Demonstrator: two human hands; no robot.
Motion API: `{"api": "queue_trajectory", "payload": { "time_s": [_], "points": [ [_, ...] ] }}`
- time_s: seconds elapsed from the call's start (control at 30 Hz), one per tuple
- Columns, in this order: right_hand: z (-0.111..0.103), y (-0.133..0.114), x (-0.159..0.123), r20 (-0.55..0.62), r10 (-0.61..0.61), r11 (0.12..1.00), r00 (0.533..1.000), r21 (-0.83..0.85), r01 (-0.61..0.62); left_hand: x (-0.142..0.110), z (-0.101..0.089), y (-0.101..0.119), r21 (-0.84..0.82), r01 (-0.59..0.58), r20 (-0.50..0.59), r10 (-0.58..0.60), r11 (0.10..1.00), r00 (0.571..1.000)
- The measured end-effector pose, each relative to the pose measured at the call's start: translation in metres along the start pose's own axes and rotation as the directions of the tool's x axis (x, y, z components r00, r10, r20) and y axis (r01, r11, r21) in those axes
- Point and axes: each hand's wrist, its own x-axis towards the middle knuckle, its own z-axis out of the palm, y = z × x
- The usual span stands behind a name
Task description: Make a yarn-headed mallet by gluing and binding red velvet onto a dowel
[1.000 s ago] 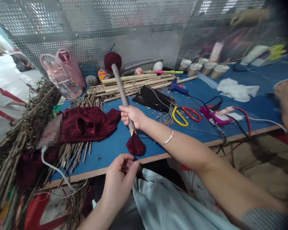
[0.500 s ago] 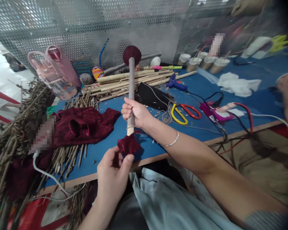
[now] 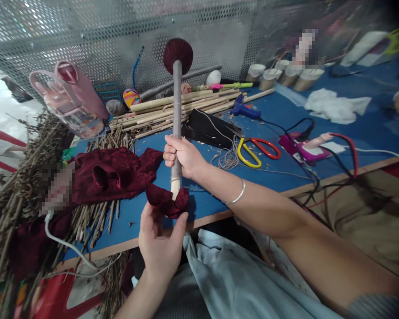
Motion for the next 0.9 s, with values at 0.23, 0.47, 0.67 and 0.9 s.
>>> {"api": "queue_trajectory", "payload": {
  "time_s": [0.23,0.47,0.67,0.9],
  "points": [
    [-0.001,0.008,0.002,-0.064,0.007,1.0,0.998,-0.016,-0.008,0.011,-0.001,0.013,-0.057,0.148,-0.072,-0.151,0.987,0.986],
    [0.0,0.015,0.0,-0.05,-0.026,0.994,0.998,-0.108,0.02,0.017,0.005,0.011,0.029,0.006,-0.195,0.0,1.0,0.981],
    [0.0,0.022,0.002,-0.058,-0.056,0.985,0.997,-0.168,0.046,0.017,0.005,0.011,0.155,-0.111,-0.185,0.139,0.982,0.973],
    [-0.001,0.025,0.004,-0.078,-0.098,0.974,0.992,-0.214,0.079,0.025,0.0,0.008,0.243,-0.165,-0.13,0.201,0.956,0.971]
  ]
}}
